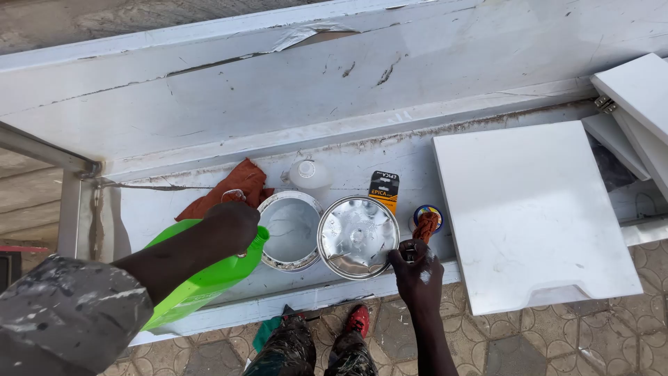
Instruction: Applying a white finish or paint to furniture panels using a cloth
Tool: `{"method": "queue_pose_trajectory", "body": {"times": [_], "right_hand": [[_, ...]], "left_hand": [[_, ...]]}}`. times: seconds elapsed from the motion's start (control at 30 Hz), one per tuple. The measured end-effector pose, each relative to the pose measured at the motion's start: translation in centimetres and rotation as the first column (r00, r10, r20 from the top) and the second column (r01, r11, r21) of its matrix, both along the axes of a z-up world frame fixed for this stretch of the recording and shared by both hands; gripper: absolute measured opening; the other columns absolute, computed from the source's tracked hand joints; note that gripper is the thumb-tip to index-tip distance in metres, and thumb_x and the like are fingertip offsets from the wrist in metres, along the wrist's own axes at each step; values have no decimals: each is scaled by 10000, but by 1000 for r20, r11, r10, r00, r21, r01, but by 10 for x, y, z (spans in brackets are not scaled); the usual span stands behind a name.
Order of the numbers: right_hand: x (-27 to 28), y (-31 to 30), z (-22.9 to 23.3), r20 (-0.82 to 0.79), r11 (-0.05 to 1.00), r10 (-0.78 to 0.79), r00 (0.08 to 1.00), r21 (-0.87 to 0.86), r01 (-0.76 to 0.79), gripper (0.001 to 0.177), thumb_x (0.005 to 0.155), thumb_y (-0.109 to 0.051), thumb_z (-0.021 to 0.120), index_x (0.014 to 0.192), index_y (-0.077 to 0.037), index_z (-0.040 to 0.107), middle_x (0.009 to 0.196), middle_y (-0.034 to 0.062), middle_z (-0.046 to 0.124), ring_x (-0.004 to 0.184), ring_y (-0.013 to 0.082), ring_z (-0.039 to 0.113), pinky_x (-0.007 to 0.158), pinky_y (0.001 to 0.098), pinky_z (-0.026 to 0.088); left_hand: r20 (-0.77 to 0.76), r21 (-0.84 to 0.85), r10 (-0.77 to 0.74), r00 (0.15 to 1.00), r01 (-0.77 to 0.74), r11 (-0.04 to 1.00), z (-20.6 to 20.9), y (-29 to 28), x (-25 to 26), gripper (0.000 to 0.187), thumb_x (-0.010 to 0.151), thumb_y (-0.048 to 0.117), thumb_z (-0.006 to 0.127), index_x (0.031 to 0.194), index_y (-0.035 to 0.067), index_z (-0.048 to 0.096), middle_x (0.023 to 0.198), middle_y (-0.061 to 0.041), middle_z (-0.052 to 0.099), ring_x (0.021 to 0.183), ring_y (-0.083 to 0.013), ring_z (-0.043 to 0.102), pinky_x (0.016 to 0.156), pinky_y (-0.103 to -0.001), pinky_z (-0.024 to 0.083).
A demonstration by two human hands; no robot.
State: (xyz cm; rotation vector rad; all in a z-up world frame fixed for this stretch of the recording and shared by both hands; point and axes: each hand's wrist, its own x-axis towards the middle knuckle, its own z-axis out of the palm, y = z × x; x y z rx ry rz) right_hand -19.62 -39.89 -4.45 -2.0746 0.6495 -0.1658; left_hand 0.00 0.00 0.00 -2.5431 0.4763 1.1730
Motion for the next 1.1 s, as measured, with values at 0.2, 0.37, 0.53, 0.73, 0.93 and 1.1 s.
{"method": "queue_pose_trajectory", "body": {"times": [0.2, 0.37, 0.53, 0.73, 0.93, 1.1], "right_hand": [[32, 58, 35, -202, 996, 58, 978, 79, -43, 220, 944, -258, 859, 1059, -74, 894, 1097, 273, 938, 1161, 567, 878, 925, 688, 697], [51, 114, 21, -222, 986, 145, 964, 112, -123, 218, 961, -266, 846, 1065, -77, 879, 1109, 246, 942, 1185, 522, 885, 988, 663, 702], [60, 131, -5, -297, 967, 253, 921, 73, -242, 320, 1023, -420, 878, 1175, -138, 891, 1114, 201, 947, 1243, 494, 872, 1106, 636, 674], [67, 160, 57, -335, 962, 212, 918, -96, -257, 401, 997, -467, 963, 1078, -97, 832, 1016, 204, 914, 1161, 499, 873, 1092, 632, 655], [100, 285, 68, 35, 788, 545, 838, 319, -526, 216, 1137, -403, 758, 1188, -217, 853, 1063, 120, 865, 1130, 314, 835, 1084, 528, 618], [103, 310, 28, 25, 50, 477, 878, 997, -55, 563, 1250, -327, 512, 1649, 13, 717, 1329, 187, 827, 1138, 293, 779, 903, 416, 610]], "left_hand": [[151, -258, 268, 951, -224, 940, 41, 56, -44, 445, 1038, 460, 903, 1464, 346, 848, 1138, -46, 917, 1084, -338, 940, 929, -545, 763], [177, -290, 364, 915, -305, 907, 56, 98, -77, 632, 1118, 472, 816, 1724, 369, 670, 1338, -153, 854, 1258, -439, 905, 1070, -625, 747], [163, -431, 472, 867, -367, 824, 65, 141, -111, 603, 1151, 480, 766, 1737, 403, 645, 1321, -178, 798, 1309, -524, 841, 1151, -728, 690], [134, -578, 547, 826, -384, 720, 59, 185, -150, 613, 1155, 475, 770, 1751, 436, 634, 1262, -121, 760, 1179, -450, 849, 1093, -691, 701], [11, -766, 678, 735, -429, 478, 32, 192, -165, 543, 1151, 428, 792, 1685, 410, 696, 1290, -131, 714, 1208, -497, 811, 1079, -691, 687], [375, -888, 845, 382, -114, 445, 21, 186, -188, 390, 1186, 535, 797, 1508, 316, 774, 1132, -39, 682, 1143, -345, 817, 964, -532, 714]]}}
